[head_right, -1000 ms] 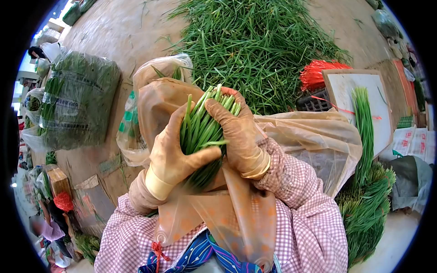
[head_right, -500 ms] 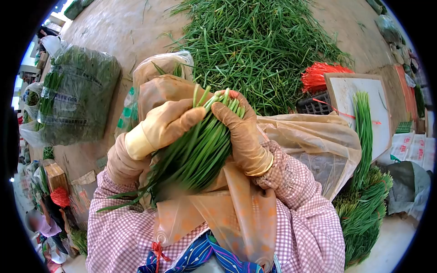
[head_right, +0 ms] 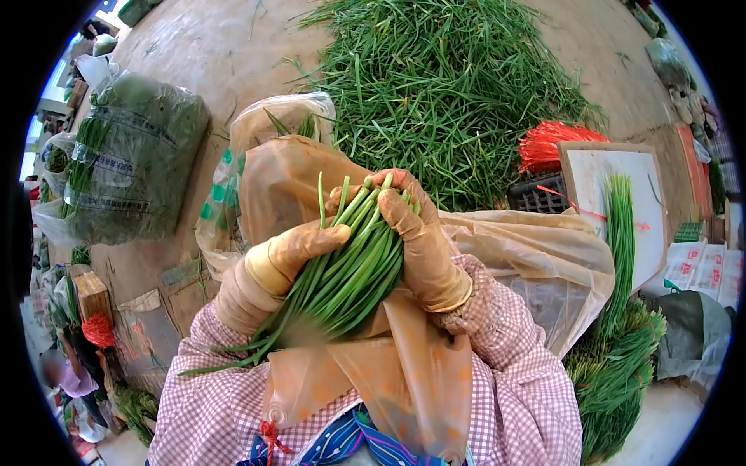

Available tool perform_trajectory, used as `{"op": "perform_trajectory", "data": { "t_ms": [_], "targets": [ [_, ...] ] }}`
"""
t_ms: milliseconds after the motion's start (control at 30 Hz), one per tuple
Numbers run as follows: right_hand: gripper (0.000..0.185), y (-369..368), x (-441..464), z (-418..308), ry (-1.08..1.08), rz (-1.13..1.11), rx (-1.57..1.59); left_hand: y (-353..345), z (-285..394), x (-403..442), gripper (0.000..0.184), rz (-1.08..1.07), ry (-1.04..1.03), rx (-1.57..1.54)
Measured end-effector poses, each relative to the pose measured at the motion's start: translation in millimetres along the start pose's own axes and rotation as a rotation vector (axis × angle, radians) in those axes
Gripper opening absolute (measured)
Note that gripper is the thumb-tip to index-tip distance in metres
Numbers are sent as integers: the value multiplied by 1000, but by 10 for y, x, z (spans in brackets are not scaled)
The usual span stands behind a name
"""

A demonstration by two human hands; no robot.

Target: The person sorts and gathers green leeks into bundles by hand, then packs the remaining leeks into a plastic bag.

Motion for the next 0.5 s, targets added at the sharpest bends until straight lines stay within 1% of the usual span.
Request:
{"op": "perform_trajectory", "data": {
  "t_ms": [33,67,100,133,167,200,233,300,333,367,400,433,467,500],
  "targets": [
    [31,1,9,-1,-10,-11,-12,-22,-31,-14,54,15,-7,-75],
    [39,-17,17,-20,-51,-33,-66,-76,-44,-51,54,53,-10,-122],
    [39,-9,19,-54,-55,-37,-66,-138,-33,-96,54,92,-8,-174],
    [46,18,16,-83,-102,-18,-149,-56,-126,-62,55,57,8,-195],
    [54,46,13,-108,-148,2,-232,-79,-121,-85,56,95,-37,-168],
    [58,75,46,-125,-130,-37,-210,-72,-113,-71,57,88,-95,-132],
    [58,49,32,-191,-79,-6,-206,-61,-103,-66,59,82,-152,-96],
    [42,36,49,-373,245,-4,-435,-102,-84,-128,59,115,-142,-140],
    [42,1,21,-458,242,-11,-439,-131,-62,-162,59,147,-131,-186],
    [36,-131,-45,-582,356,-128,-823,-186,-11,-186,59,153,-144,-188],
    [31,-274,-114,-669,470,-259,-1200,-283,58,-210,52,91,-177,-232],
    [28,-417,-90,-669,509,-395,-1501,-312,147,-280,46,58,-243,-259],
    [25,-550,-38,-591,582,-575,-1759,-210,55,-302,44,100,-221,-208],
    [27,-634,-36,-495,567,-562,-1885,-11,-116,-261,42,163,-204,-161]
  ]
}}
Point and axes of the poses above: each hand's wrist, its own x-axis towards the middle knuckle, its own y-axis out of the back of the hand, z = x × y, the point moved 3 cm from there along x, towards the middle knuckle, and after that the axes turned 14 degrees about x, right-handed, at the moved point
